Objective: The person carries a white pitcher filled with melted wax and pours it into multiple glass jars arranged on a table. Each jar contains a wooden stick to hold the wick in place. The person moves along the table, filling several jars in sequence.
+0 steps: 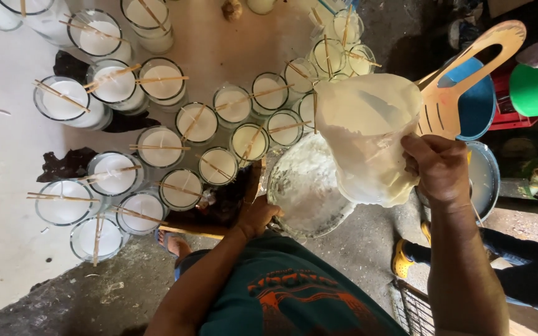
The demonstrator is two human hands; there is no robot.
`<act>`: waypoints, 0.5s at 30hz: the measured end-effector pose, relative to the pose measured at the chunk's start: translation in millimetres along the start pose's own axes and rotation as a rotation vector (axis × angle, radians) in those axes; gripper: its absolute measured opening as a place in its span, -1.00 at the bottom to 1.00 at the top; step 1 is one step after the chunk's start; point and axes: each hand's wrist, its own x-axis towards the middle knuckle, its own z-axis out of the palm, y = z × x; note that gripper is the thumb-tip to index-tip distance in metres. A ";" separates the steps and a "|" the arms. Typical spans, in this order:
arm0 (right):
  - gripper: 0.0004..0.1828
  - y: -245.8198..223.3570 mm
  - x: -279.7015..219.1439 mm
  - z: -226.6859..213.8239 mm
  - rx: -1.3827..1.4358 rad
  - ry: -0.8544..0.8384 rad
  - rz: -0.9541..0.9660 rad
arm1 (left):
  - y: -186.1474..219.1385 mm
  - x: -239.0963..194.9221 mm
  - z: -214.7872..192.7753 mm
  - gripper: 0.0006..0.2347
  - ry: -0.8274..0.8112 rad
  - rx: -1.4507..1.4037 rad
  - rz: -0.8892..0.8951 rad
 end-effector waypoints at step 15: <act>-0.39 2.9 -20.6 10.7 0.207 0.090 0.045 | -22.9 1.2 -7.4 -0.71 0.071 -0.021 -0.165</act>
